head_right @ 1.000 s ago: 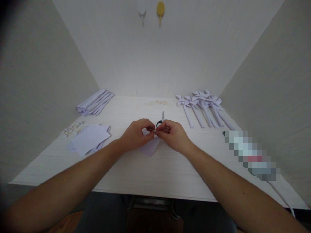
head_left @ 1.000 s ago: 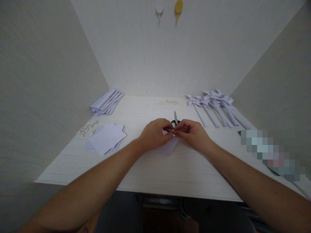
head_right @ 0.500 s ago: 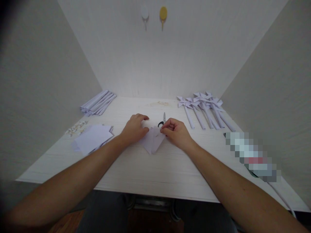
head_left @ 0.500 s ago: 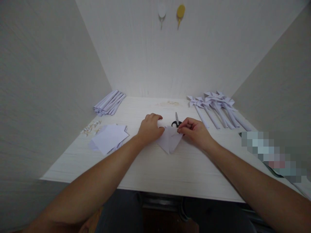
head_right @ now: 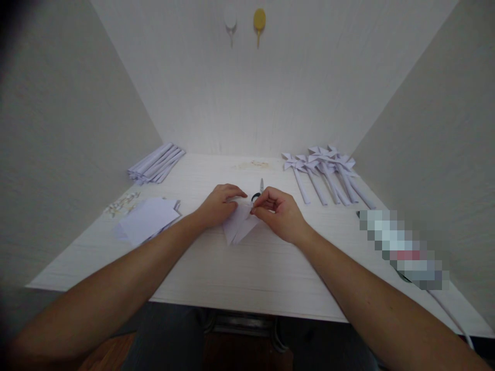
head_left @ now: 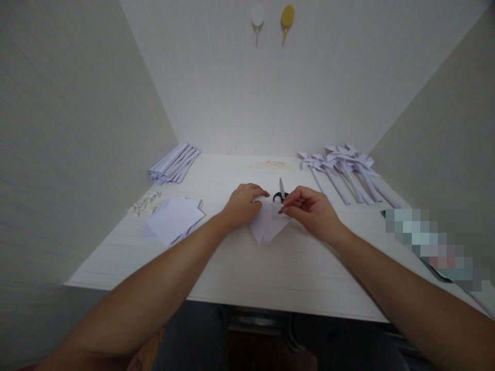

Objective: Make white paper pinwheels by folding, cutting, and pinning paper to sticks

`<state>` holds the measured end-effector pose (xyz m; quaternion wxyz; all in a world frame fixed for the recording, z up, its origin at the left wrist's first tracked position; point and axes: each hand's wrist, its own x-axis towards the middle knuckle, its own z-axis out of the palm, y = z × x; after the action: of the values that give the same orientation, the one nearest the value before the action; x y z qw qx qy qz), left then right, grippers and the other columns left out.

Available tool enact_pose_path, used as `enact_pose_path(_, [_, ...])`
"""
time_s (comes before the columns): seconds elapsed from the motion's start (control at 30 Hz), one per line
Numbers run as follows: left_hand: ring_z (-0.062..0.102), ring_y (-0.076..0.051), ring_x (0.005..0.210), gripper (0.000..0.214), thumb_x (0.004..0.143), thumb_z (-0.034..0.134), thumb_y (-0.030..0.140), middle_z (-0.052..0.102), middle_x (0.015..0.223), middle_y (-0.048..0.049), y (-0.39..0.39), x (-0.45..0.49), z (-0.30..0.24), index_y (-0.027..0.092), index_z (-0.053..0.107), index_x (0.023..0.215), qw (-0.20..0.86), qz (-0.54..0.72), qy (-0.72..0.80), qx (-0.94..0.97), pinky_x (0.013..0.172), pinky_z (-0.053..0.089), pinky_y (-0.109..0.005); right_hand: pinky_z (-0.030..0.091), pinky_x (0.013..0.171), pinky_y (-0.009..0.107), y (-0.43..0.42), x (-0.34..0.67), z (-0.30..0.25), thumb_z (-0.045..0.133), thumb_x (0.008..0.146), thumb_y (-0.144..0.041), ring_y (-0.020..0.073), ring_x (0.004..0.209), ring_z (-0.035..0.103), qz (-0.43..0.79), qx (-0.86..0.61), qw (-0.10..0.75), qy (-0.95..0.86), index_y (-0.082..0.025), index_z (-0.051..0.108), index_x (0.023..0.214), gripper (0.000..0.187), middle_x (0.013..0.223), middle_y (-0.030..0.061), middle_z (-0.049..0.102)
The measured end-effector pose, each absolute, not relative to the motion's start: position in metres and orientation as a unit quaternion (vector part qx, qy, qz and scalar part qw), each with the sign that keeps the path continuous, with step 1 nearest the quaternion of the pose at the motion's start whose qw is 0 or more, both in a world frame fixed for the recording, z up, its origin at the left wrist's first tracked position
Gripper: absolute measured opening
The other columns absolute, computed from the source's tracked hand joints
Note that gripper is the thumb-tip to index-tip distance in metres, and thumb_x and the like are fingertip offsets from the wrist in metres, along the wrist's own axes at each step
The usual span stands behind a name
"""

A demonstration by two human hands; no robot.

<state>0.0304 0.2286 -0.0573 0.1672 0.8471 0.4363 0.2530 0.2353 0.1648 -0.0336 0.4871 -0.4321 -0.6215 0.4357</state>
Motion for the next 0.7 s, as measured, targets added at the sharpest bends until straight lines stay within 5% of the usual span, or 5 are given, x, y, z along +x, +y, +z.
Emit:
enact_pose_path(0.37, [0.068,-0.025,0.113,0.025,0.073,0.057,0.013,0.076,0.115,-0.0112,0.235,0.037,-0.054,0.016,0.080,0.084,0.263,0.286,0.424,0.818,0.108,0.048,-0.042,0.055,0.074,0.038,0.154,0.237,-0.030,0.076,0.079,-0.025,0.0203,0.076,0.068,0.303,-0.414,0.517,-0.686,-0.024,0.066,0.078,0.010,0.081,0.0036,0.073])
enact_pose_path(0.57, [0.071,-0.020,0.087,0.022,0.079,0.062,0.020,0.077,0.097,-0.0080,0.225,0.037,-0.048,0.015,0.075,0.095,0.339,0.325,0.444,0.763,0.080,0.057,-0.033,0.057,0.075,0.037,0.153,0.236,-0.030,0.075,0.080,-0.025,0.0199,0.075,0.069,0.281,-0.425,0.508,-0.694,-0.024,0.066,0.077,0.010,0.079,0.0027,0.073])
enact_pose_path(0.7, [0.069,-0.017,0.082,0.019,0.078,0.064,0.017,0.077,0.091,-0.0046,0.223,0.037,-0.046,0.016,0.073,0.095,0.371,0.367,0.417,0.744,0.080,0.054,-0.031,0.058,0.075,0.037,0.154,0.235,-0.031,0.076,0.078,-0.023,0.0194,0.074,0.070,0.281,-0.432,0.517,-0.684,-0.024,0.066,0.077,0.010,0.076,0.0018,0.072])
